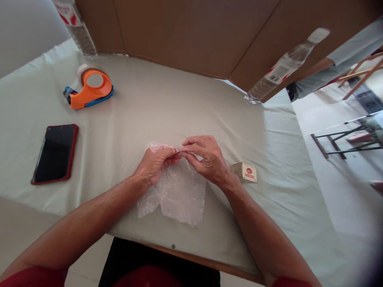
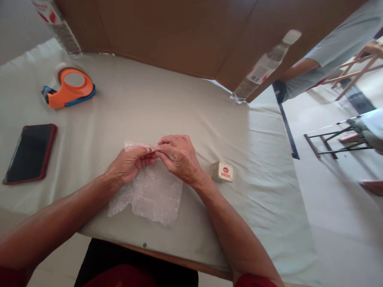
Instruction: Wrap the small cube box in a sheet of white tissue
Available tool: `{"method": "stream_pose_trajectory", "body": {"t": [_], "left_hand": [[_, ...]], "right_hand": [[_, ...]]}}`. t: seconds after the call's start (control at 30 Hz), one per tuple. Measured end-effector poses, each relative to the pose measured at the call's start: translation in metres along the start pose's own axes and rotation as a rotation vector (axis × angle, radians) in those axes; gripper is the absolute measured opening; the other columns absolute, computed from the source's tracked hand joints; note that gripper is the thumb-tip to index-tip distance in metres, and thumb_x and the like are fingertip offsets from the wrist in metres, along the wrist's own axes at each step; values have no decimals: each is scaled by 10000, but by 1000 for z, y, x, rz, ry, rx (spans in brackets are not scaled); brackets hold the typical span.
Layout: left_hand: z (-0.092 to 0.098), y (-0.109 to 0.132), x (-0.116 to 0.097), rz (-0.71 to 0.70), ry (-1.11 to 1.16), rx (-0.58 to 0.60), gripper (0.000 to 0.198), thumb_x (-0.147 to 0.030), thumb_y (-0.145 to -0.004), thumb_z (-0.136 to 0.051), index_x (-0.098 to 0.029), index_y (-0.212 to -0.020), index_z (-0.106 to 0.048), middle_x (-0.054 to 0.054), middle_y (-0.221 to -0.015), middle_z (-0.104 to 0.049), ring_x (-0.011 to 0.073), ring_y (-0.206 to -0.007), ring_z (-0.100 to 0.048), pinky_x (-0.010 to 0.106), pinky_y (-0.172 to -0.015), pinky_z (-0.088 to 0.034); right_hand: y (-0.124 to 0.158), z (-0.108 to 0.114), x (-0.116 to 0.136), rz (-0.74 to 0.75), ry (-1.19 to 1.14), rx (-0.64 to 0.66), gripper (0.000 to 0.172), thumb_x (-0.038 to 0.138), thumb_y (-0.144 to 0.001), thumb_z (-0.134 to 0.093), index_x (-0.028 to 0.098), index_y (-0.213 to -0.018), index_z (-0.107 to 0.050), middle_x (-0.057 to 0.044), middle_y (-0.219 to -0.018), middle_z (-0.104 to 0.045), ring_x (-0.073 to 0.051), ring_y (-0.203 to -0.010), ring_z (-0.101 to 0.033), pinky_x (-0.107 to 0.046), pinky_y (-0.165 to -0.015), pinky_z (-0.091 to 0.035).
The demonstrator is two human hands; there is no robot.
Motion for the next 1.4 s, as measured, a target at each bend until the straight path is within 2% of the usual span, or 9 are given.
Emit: {"method": "stream_pose_trajectory", "body": {"t": [0.2, 0.37, 0.43, 0.53, 0.6, 0.83, 1.2, 1.3, 1.4], "left_hand": [[-2, 1, -1, -8, 28, 10, 106, -213, -632, -778, -147, -684, -715, 41, -767, -730, 176, -764, -715, 300, -738, -584], [-3, 2, 1, 139, -21, 64, 227, -357, -758, -778, -140, -782, -716, 76, -783, -739, 187, -666, -704, 325, -636, -584], [-3, 2, 1, 157, -36, 64, 209, -333, -768, -779, -134, -786, -721, 83, -788, -746, 181, -654, -699, 311, -619, -577], [-3, 2, 0, 142, -26, 38, 78, -198, -745, -753, -136, -723, -709, 67, -757, -749, 162, -650, -698, 286, -636, -568], [-3, 2, 0, 125, -12, 23, 66, -153, -738, -723, -140, -680, -695, 53, -733, -744, 152, -654, -698, 281, -668, -564], [-4, 2, 1, 74, -38, 24, 66, -186, -740, -715, -157, -686, -688, 43, -773, -746, 160, -715, -705, 313, -744, -545], [-7, 5, -2, 78, 0, -16, 52, -163, -697, -705, -153, -646, -697, 27, -708, -731, 143, -645, -682, 299, -709, -544], [-6, 5, -3, 68, 11, -20, 53, -169, -687, -699, -158, -637, -685, 23, -715, -727, 146, -666, -690, 312, -751, -558], [-5, 5, -4, 57, 14, 2, 55, -185, -679, -700, -163, -638, -669, 20, -728, -723, 157, -705, -702, 339, -815, -569]], "right_hand": [[1, 1, -2, -182, -239, -61, 126, 256, -931, -623, 256, -866, -732, -27, -928, -783, -202, -902, -719, -375, -902, -505], [3, -1, -3, -233, -299, -52, 131, 278, -924, -627, 268, -849, -734, -19, -912, -781, -198, -896, -719, -370, -907, -526], [4, -2, -2, -220, -295, -45, 128, 272, -920, -630, 270, -855, -740, -16, -923, -784, -195, -901, -722, -376, -932, -517], [4, -2, -2, -223, -341, -48, 134, 267, -910, -634, 259, -828, -740, -17, -899, -781, -192, -884, -718, -370, -919, -516], [4, -3, -3, -264, -405, -56, 141, 278, -901, -638, 248, -805, -737, -20, -871, -774, -188, -862, -708, -354, -878, -525], [7, -12, -17, -542, -615, -85, 143, 329, -839, -678, 223, -769, -743, 3, -749, -732, -151, -717, -633, -297, -722, -507], [10, -20, -25, -676, -842, -176, 163, 375, -759, -718, 217, -722, -716, 6, -701, -705, -138, -693, -630, -302, -750, -518], [13, -17, -33, -743, -897, -235, 182, 397, -751, -727, 217, -749, -701, -3, -749, -723, -135, -679, -650, -302, -729, -535], [14, -12, -38, -733, -901, -241, 183, 394, -779, -715, 214, -762, -684, -13, -804, -737, -131, -695, -661, -302, -735, -543]]}}
Point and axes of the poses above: each hand's wrist, its own y-axis away from the middle knuckle, its own z-axis out of the back of the hand, x = y × z, the point moved 5 cm from there along -y, towards the middle knuckle
